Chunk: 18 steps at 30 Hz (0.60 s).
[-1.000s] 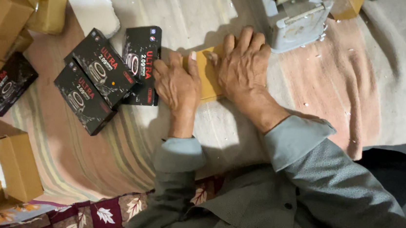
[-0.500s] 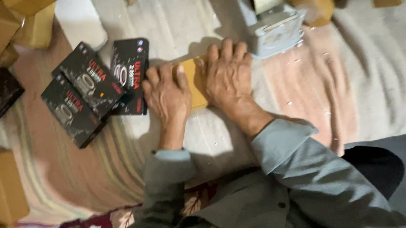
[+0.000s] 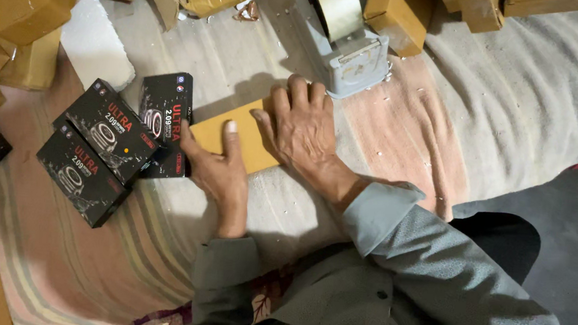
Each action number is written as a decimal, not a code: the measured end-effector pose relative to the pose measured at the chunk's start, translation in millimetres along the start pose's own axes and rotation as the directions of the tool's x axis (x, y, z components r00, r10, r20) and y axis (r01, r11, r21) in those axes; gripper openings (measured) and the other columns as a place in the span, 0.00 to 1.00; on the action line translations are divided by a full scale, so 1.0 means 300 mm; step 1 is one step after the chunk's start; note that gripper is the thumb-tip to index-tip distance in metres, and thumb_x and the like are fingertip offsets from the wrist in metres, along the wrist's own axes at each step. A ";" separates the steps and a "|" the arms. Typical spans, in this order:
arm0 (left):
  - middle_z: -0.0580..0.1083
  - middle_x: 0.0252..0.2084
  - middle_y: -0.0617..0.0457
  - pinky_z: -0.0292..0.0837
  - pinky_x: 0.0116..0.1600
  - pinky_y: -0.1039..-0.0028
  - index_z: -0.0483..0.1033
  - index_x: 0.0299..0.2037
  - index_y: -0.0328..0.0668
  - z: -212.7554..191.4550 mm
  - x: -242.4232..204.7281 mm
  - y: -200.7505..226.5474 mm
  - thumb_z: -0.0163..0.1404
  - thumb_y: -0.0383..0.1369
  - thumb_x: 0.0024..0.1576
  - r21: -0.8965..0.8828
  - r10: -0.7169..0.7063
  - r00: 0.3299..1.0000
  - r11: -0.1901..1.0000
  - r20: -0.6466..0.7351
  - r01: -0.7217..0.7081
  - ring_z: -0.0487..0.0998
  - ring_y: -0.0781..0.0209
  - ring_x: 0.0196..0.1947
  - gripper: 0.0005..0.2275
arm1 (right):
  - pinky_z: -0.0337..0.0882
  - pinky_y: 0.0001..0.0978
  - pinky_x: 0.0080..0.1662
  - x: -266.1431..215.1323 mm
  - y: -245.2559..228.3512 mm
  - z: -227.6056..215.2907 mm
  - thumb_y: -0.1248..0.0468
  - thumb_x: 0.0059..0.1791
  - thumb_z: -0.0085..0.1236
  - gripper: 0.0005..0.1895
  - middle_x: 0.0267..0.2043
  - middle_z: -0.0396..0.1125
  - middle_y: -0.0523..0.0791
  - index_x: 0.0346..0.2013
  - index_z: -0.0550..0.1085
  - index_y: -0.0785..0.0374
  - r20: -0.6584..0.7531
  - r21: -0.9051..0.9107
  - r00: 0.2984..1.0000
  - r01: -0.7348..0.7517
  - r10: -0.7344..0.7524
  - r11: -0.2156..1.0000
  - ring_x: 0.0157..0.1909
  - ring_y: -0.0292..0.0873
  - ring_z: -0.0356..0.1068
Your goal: The person unpacks smartwatch boxes, removes the watch, strap, and charger, then repacks them into a cardboard shipping box and seals it with tape. This process is repeated for multiple units.
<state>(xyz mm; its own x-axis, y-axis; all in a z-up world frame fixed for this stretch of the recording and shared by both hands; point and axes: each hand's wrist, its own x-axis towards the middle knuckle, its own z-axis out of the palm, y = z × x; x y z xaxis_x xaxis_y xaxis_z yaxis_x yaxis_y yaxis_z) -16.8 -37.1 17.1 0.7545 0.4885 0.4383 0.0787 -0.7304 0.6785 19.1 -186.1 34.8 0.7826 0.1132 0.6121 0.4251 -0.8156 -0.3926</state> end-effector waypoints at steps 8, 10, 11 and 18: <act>0.74 0.57 0.33 0.73 0.60 0.65 0.65 0.65 0.23 -0.011 -0.034 -0.058 0.36 0.45 0.74 -0.471 0.152 0.988 0.871 -0.014 -0.140 0.77 0.48 0.54 0.25 | 0.76 0.48 0.46 -0.144 0.130 -0.243 0.55 0.55 0.56 0.33 0.56 0.66 0.58 0.72 0.56 0.59 0.308 0.479 0.951 -0.137 -0.020 0.867 0.47 0.56 0.73; 0.75 0.56 0.37 0.73 0.62 0.66 0.70 0.64 0.26 -0.008 -0.045 -0.097 0.27 0.52 0.73 -0.479 0.205 0.979 0.858 -0.012 -0.186 0.78 0.51 0.56 0.32 | 0.77 0.42 0.47 -0.190 0.158 -0.293 0.56 0.57 0.55 0.31 0.62 0.65 0.59 0.70 0.55 0.62 0.231 0.585 0.967 -0.054 -0.103 0.809 0.47 0.49 0.73; 0.76 0.56 0.38 0.72 0.63 0.66 0.72 0.63 0.27 0.007 -0.034 -0.110 0.22 0.55 0.73 -0.488 0.240 0.971 0.846 -0.016 -0.217 0.78 0.52 0.56 0.36 | 0.76 0.39 0.43 -0.207 0.180 -0.324 0.56 0.56 0.56 0.29 0.56 0.68 0.55 0.68 0.58 0.60 0.319 0.602 0.948 -0.192 -0.013 0.775 0.42 0.45 0.73; 0.74 0.31 0.51 0.68 0.33 0.79 0.78 0.48 0.30 0.060 -0.019 -0.181 0.31 0.52 0.70 -0.726 0.088 0.984 0.685 0.156 0.054 0.72 0.67 0.28 0.29 | 0.65 0.23 0.36 -0.438 0.450 -0.748 0.63 0.52 0.60 0.25 0.47 0.65 0.42 0.62 0.65 0.62 0.141 0.676 0.858 -0.448 0.495 0.585 0.38 0.33 0.63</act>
<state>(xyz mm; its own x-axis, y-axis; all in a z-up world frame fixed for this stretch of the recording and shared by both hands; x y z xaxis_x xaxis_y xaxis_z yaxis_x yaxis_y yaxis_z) -13.7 -8.7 -32.6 0.8507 0.3420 0.3991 -0.3787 -0.1277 0.9166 -128.5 -438.3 55.4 0.9454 -0.2266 0.2341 0.2051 -0.1440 -0.9681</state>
